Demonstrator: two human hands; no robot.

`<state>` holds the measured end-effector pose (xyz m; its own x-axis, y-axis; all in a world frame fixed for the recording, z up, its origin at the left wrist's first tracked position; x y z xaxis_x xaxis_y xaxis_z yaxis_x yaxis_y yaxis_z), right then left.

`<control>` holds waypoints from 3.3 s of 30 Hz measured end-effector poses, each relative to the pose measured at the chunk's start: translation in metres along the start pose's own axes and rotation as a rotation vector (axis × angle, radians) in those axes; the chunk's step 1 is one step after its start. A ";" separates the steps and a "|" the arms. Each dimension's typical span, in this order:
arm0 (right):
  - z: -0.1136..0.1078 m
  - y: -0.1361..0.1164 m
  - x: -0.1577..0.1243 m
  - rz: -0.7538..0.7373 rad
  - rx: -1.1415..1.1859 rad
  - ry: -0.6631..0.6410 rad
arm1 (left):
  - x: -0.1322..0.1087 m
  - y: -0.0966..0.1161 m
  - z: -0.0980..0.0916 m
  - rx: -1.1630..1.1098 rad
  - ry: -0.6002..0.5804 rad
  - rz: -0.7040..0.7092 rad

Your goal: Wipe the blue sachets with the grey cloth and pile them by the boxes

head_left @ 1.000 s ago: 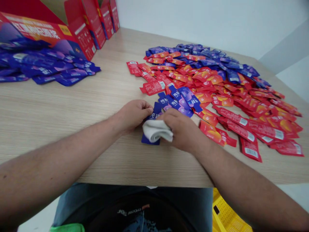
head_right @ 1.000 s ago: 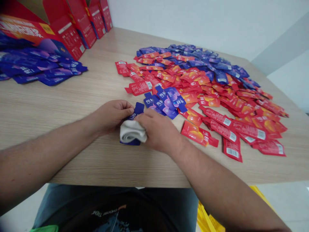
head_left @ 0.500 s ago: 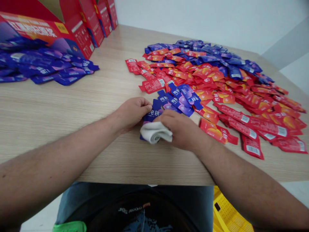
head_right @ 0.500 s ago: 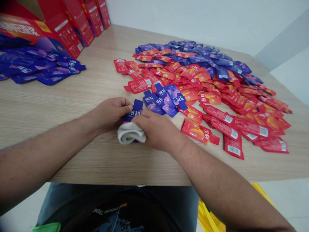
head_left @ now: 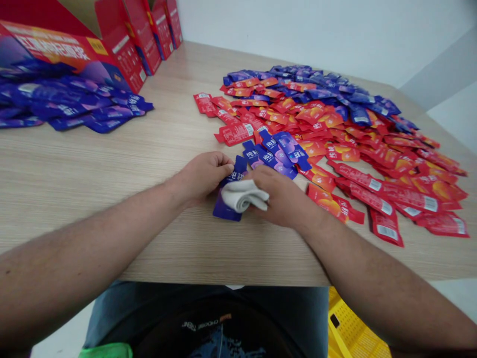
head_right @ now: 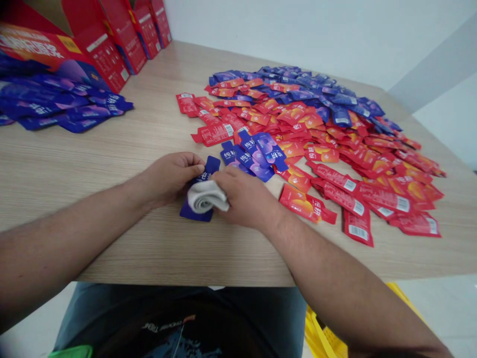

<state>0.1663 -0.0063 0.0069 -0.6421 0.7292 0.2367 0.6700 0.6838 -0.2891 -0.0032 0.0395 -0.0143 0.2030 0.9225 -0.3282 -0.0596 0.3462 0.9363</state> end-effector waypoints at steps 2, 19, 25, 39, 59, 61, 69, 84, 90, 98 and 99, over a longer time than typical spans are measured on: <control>0.003 -0.008 0.000 -0.127 0.047 -0.151 | 0.000 0.001 0.000 0.036 -0.013 0.030; -0.001 0.010 0.001 0.111 -0.075 0.131 | -0.002 0.001 0.001 -0.018 -0.014 -0.018; 0.003 0.010 0.001 0.108 -0.083 0.111 | -0.002 0.001 0.001 0.020 -0.031 -0.020; 0.004 0.013 0.001 0.100 -0.046 0.115 | 0.000 0.000 0.000 0.001 -0.037 -0.013; 0.006 0.012 0.001 0.041 0.003 0.066 | 0.000 0.002 0.001 0.049 -0.043 0.014; 0.005 0.015 0.001 0.096 -0.035 0.110 | 0.000 0.001 0.001 0.025 -0.040 -0.002; 0.007 0.000 0.000 -0.072 0.038 -0.040 | 0.000 0.001 -0.001 0.089 -0.077 0.034; -0.001 0.018 0.001 0.343 0.635 0.114 | 0.001 0.013 -0.003 -0.171 0.049 0.059; 0.009 0.019 -0.001 0.409 1.060 0.017 | -0.005 0.010 0.002 -0.241 -0.131 -0.019; 0.013 0.018 -0.003 0.414 1.217 -0.052 | 0.000 0.010 -0.009 0.313 -0.004 0.352; 0.014 0.018 -0.002 0.422 1.212 -0.041 | 0.000 0.011 -0.011 0.361 0.018 0.364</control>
<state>0.1750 0.0040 -0.0116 -0.4899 0.8659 -0.1015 0.0713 -0.0762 -0.9945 -0.0144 0.0451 -0.0056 0.2148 0.9763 0.0276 0.2190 -0.0757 0.9728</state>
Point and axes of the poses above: each hand's wrist, its own x-axis towards the middle knuckle, its own z-axis out of the palm, y = z × x, the point moved 3 cm from there along x, towards the middle knuckle, and after that the axes turned 10 degrees about -x, right-handed, at the moved point
